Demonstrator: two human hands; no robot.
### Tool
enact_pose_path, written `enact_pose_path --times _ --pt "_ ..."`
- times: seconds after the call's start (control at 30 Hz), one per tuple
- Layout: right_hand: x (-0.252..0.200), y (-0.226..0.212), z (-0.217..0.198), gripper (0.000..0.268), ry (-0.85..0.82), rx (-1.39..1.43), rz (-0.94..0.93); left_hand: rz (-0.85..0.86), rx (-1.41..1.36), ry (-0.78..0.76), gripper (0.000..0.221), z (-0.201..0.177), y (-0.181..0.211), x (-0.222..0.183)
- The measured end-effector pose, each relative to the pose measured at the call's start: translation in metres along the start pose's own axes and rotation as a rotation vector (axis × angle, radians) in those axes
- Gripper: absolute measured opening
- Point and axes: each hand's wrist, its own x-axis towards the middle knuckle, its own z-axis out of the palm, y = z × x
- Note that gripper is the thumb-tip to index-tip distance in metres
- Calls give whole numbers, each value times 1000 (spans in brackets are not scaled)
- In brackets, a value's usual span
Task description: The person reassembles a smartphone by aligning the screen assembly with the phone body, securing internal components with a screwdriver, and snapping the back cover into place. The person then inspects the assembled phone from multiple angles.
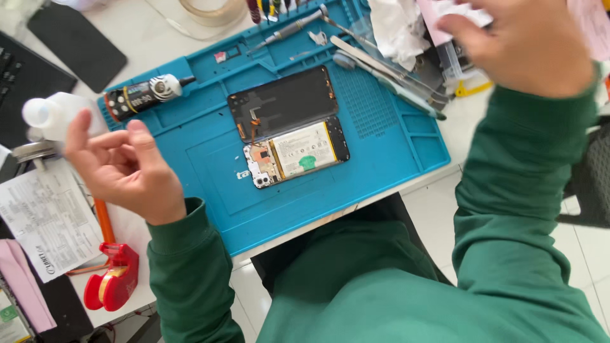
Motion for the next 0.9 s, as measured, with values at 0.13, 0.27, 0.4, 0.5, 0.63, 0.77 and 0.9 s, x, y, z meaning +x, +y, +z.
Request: enact_pose_path --times 0.13,0.27,0.4,0.5,0.63,0.77,0.9 --pt "-55 6 -21 20 49 390 84 146 24 56 49 -17 -24 4" --pt "-78 -40 -15 22 -28 384 60 72 47 215 43 -39 -21 16" --pt "-86 -93 34 17 111 480 35 11 49 260 20 -61 -10 18" --pt "-79 -120 66 10 297 459 -11 -47 257 100 15 -78 1 8" --pt "-77 -124 83 9 401 341 -40 -123 642 -322 18 -76 -13 -5" --pt "-81 -123 86 7 387 376 -19 -142 738 -396 24 -57 -45 -12" --pt "-86 -126 83 6 390 432 12 -112 819 -434 12 -49 -55 -8"
